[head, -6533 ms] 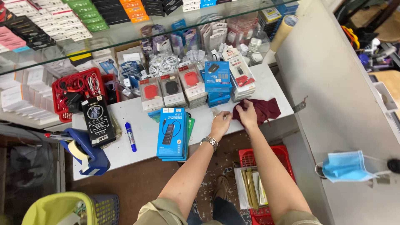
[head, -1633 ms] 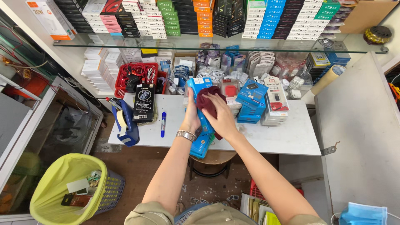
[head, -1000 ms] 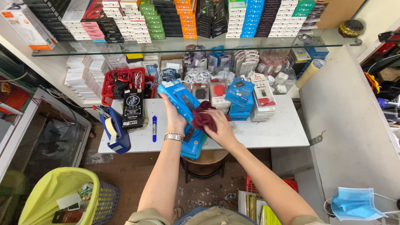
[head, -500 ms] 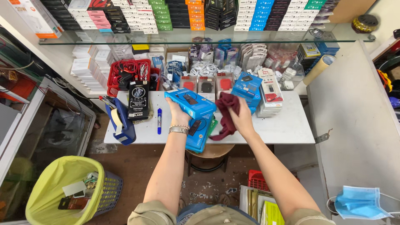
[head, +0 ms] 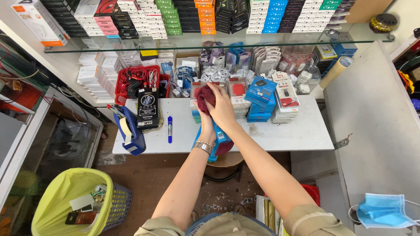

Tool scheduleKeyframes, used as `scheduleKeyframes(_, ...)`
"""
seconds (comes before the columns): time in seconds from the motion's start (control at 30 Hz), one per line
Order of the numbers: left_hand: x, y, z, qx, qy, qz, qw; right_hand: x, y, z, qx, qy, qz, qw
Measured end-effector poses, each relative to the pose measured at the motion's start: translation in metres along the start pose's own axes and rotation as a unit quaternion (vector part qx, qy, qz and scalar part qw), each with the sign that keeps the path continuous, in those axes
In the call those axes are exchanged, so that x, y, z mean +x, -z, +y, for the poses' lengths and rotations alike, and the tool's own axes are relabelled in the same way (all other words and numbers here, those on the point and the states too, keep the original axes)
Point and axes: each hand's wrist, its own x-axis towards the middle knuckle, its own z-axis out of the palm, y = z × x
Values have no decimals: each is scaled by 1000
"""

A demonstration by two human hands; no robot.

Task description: The person retrieves small electronic boxes from a glass display case and wipes them with a maroon cloth. They handle green and blue boxes one at a time, wiping each surface before stacking them on a white table.

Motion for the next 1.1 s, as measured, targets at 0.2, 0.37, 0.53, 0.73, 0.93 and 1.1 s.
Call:
scheduleKeyframes(0.2, -5, -2, 6, 359, 26, 71, 930, 37, -20, 29, 14, -117, 34, 992)
scheduleKeyframes(0.37, 20, 21, 27, 234, -116, 57, 964, -5, -36, 27, 156, -9, 37, 987)
scheduleKeyframes(0.53, 7, 11, 15, 387, -26, 104, 916, 14, -46, 51, 184, -197, 41, 962)
scheduleKeyframes(0.73, -23, -7, 34, 445, -29, 1, 895, 51, -13, 103, 392, -401, 39, 827)
scheduleKeyframes(0.93, -10, 11, 57, 378, -46, -134, 915, 52, 3, 106, 474, -368, -9, 800)
scheduleKeyframes(1.1, -6, 15, 51, 400, -132, -234, 876, 55, 2, 98, 338, -334, -24, 880)
